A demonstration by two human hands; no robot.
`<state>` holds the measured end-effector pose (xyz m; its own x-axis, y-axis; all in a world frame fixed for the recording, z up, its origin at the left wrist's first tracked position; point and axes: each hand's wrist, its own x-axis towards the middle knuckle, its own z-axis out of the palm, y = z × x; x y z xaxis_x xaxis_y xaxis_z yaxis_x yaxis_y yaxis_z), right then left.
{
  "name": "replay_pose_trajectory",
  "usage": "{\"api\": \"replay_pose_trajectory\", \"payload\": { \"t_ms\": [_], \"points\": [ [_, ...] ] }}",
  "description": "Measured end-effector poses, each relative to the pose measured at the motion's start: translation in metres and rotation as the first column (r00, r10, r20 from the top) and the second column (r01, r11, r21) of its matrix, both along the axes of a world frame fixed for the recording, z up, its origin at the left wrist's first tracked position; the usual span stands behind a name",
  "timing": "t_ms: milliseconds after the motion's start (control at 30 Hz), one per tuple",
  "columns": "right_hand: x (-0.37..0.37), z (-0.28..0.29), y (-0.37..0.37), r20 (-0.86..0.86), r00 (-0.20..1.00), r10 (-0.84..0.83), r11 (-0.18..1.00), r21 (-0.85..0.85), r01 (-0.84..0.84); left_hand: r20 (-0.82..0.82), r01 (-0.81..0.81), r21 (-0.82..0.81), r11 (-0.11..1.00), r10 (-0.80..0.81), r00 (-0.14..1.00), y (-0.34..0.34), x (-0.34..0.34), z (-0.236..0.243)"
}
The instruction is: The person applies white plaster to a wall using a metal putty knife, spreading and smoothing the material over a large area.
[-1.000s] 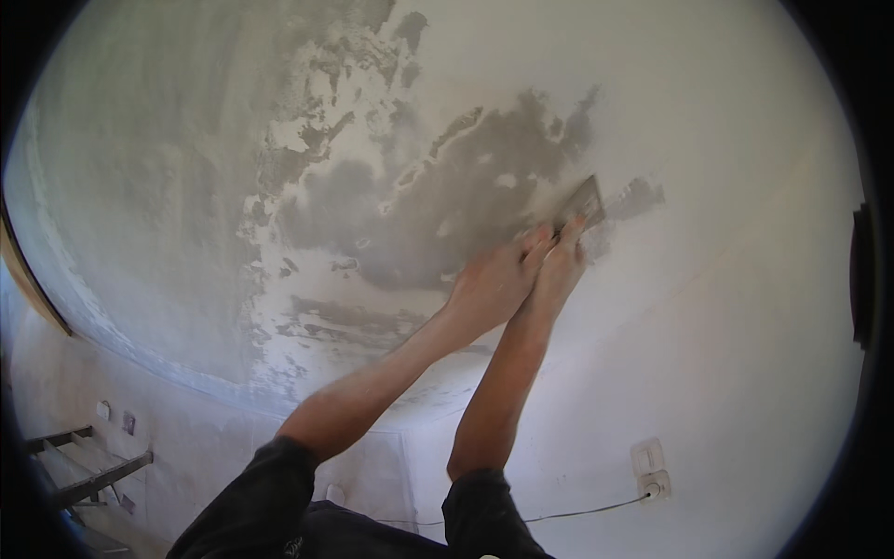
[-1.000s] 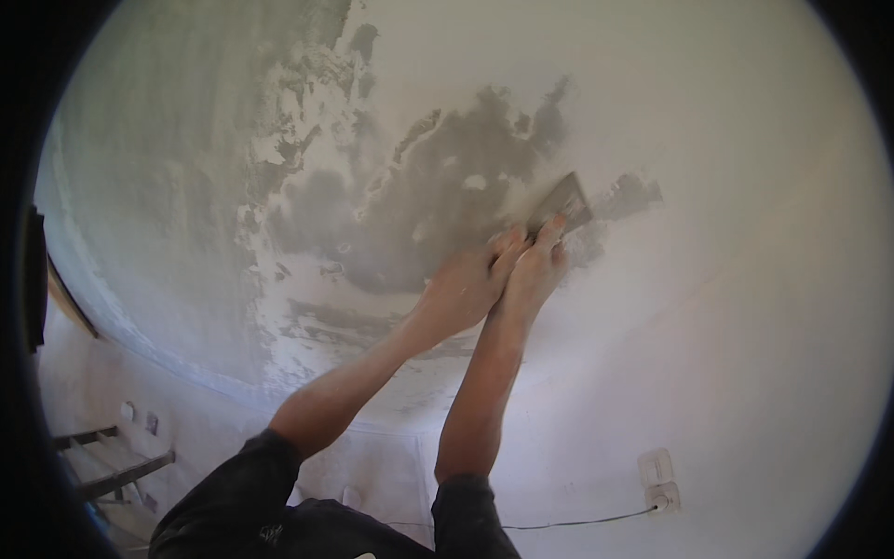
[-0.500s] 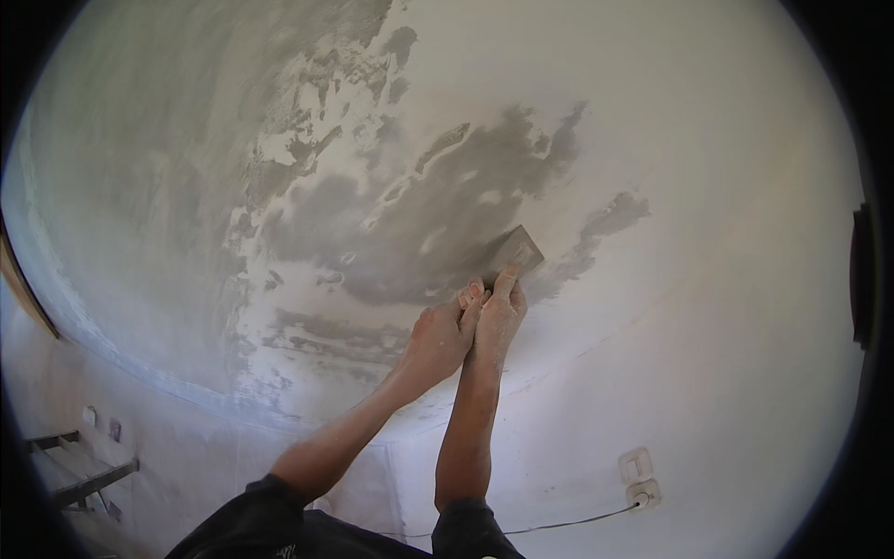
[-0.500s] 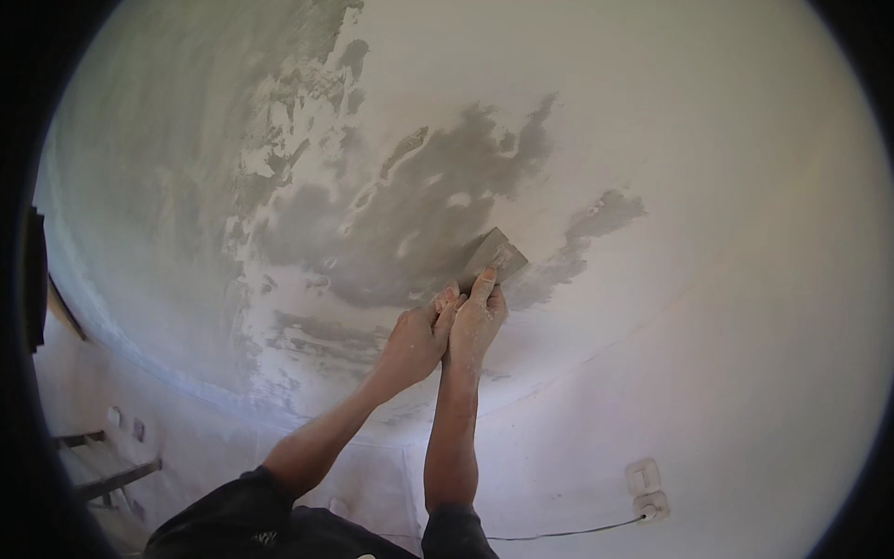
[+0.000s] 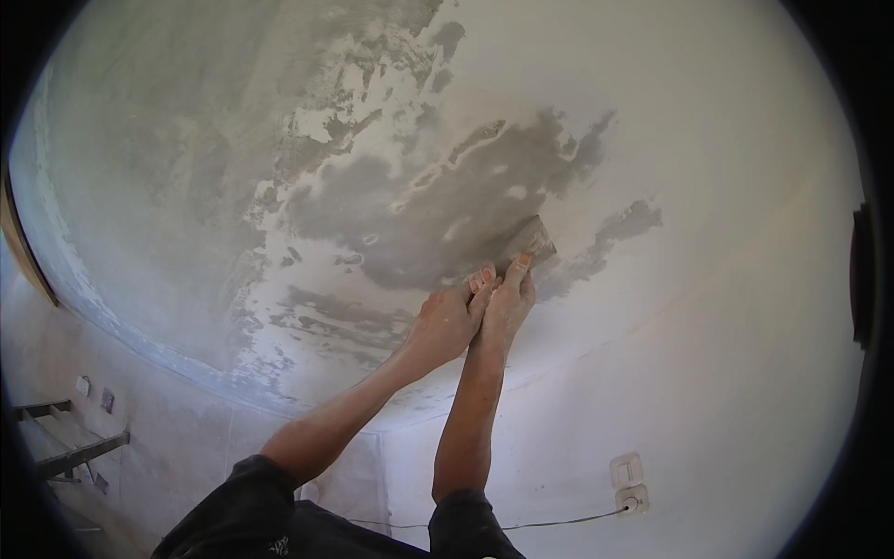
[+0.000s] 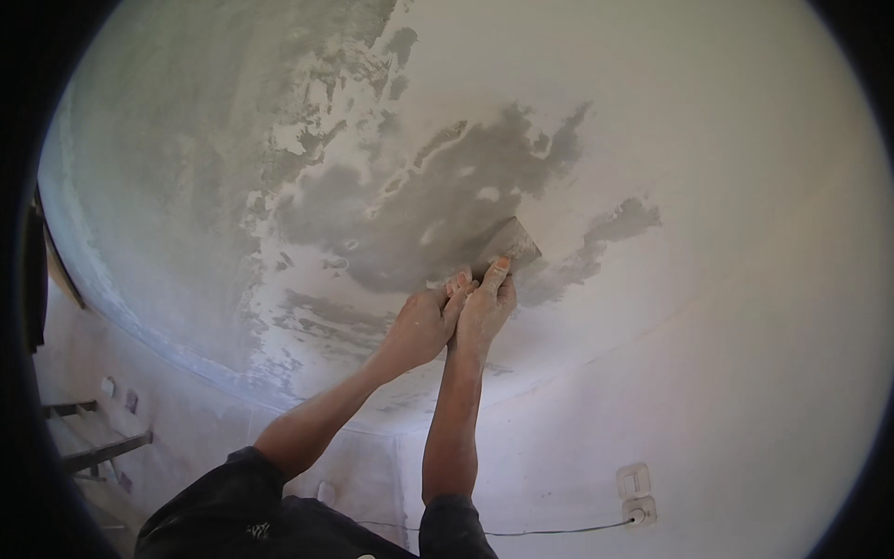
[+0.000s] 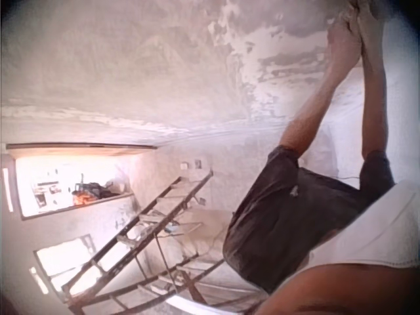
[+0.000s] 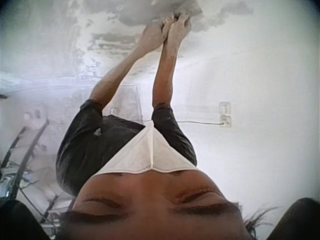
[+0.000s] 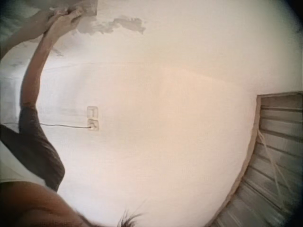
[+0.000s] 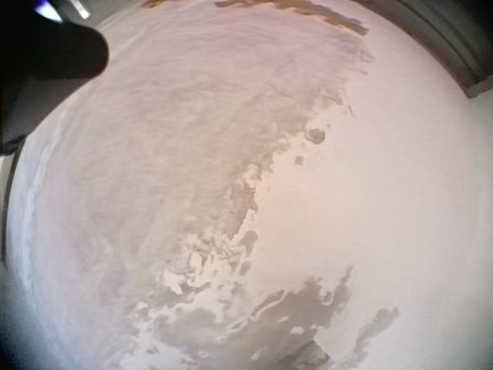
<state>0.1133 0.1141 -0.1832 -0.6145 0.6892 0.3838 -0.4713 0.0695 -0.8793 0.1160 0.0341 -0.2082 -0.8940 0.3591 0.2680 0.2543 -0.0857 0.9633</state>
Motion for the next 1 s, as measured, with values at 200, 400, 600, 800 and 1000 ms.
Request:
{"api": "replay_pose_trajectory", "payload": {
  "t_ms": [200,400,600,800,1000],
  "points": [
    [0.009,-0.006,-0.009,0.01,0.995,0.094,0.995,-0.04,-0.094,-0.05,0.006,-0.107,0.994,-0.011,0.999,-0.01,0.005,-0.008],
    [0.005,0.006,-0.014,-0.003,0.999,-0.033,0.999,0.015,0.033,-0.07,0.014,-0.057,0.998,-0.018,0.997,-0.011,0.001,0.001],
    [0.002,0.056,-0.004,-0.061,0.996,0.058,0.998,0.006,-0.057,-0.175,0.037,0.033,0.999,-0.031,0.984,0.0,-0.013,0.049],
    [-0.001,-0.024,0.005,0.019,1.0,-0.002,0.997,0.083,0.001,-0.06,0.028,-0.125,0.992,-0.036,0.998,-0.005,0.002,-0.014],
    [-0.006,0.035,0.0,-0.101,0.992,0.072,0.996,-0.042,-0.077,-0.087,0.068,-0.098,0.993,-0.077,0.993,-0.007,-0.012,0.032]
  ]
}}
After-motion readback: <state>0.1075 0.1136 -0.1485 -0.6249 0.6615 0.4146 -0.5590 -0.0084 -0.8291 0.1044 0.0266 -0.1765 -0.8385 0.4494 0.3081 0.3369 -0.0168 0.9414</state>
